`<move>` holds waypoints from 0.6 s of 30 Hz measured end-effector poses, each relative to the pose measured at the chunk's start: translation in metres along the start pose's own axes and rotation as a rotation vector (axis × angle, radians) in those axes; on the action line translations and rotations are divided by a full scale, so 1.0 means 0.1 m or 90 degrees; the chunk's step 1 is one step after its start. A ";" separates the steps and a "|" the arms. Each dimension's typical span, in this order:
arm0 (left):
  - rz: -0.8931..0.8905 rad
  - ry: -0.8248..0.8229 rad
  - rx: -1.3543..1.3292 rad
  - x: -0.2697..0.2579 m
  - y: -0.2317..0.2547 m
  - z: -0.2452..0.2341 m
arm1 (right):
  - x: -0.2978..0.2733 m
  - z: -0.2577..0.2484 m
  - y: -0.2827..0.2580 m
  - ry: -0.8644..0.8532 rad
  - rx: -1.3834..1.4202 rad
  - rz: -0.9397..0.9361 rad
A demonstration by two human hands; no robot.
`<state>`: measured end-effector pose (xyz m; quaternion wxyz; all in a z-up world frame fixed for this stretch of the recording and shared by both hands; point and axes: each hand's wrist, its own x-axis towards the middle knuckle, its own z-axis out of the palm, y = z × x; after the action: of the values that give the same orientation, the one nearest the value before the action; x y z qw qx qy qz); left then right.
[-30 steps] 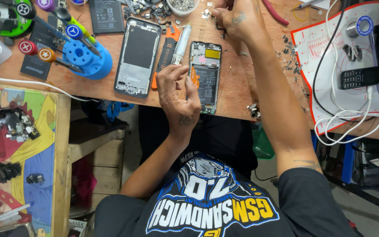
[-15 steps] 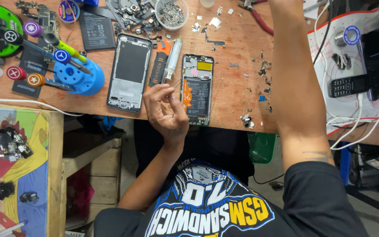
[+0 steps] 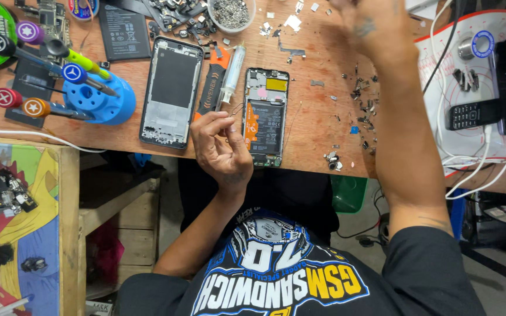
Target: The person is repairing a disassembled smartphone. They handle various small components, including circuit boards and screws, using tools like a screwdriver and tweezers. The person appears to be sorting through parts and attempting to reassemble or fix the device.
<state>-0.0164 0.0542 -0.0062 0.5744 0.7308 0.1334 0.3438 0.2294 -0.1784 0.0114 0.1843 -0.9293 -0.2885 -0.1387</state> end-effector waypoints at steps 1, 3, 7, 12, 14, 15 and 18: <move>0.000 0.002 -0.002 0.00 0.00 0.01 | 0.01 0.06 -0.04 0.009 -0.004 -0.018; -0.001 0.007 -0.006 0.01 0.01 0.02 | 0.05 0.18 -0.11 0.026 -0.002 -0.030; 0.003 0.012 -0.001 0.00 0.00 0.01 | 0.10 0.34 -0.20 0.001 0.084 0.067; 0.004 0.006 -0.008 0.00 -0.01 0.01 | 0.10 0.34 -0.18 -0.007 0.073 0.093; 0.001 0.002 -0.008 0.01 -0.01 0.01 | 0.10 0.30 -0.21 -0.004 0.094 0.094; 0.004 0.002 -0.006 0.01 0.00 0.00 | 0.11 0.29 -0.24 -0.003 0.105 0.094; 0.007 0.005 -0.002 0.00 -0.01 0.00 | 0.13 0.24 -0.39 0.056 0.128 -0.062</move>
<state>-0.0157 0.0544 -0.0067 0.5733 0.7290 0.1311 0.3502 0.2205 -0.1323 0.0043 0.2818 -0.8841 -0.3374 -0.1583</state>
